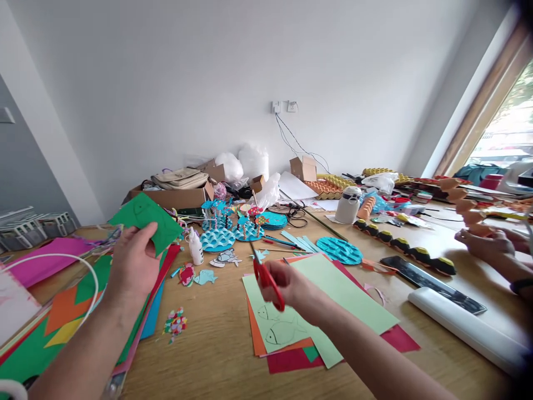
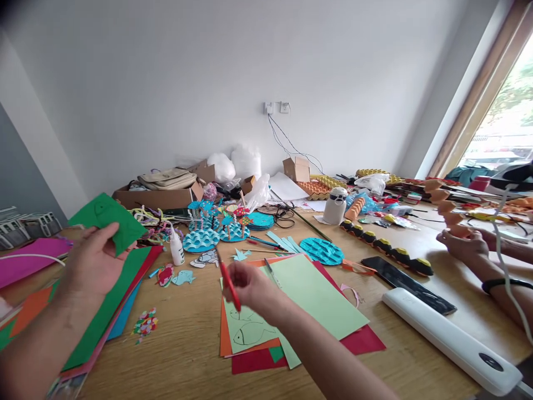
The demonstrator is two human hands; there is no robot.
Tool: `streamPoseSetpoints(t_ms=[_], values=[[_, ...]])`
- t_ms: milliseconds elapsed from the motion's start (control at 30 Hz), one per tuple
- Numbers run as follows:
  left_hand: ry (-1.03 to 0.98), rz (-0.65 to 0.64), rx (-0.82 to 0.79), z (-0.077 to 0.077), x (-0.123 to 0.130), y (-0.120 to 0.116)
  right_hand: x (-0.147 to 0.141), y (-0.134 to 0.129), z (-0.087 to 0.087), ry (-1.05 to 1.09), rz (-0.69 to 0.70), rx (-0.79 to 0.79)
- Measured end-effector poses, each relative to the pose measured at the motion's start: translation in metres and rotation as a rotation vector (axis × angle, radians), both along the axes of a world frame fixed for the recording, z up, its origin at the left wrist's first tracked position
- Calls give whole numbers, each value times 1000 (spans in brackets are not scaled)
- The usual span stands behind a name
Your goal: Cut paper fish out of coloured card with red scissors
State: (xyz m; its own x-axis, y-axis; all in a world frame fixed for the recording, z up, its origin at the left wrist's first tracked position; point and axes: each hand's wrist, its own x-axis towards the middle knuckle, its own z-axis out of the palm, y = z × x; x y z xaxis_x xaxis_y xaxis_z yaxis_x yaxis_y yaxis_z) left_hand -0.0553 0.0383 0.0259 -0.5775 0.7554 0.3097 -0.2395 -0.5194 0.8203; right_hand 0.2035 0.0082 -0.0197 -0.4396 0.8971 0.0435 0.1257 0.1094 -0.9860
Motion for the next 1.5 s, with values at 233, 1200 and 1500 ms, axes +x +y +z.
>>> streamPoseSetpoints(t_ms=[233,1200,1500], values=[[-111,-318,-107,-1,46,-9,-32,39,1,455,-113,-95],[851,-749,-348,-71,79,-7,-32,35,-11,387,-257,38],[1294,-508,-525,-69,34,14,-9,41,-38,409,-478,38]])
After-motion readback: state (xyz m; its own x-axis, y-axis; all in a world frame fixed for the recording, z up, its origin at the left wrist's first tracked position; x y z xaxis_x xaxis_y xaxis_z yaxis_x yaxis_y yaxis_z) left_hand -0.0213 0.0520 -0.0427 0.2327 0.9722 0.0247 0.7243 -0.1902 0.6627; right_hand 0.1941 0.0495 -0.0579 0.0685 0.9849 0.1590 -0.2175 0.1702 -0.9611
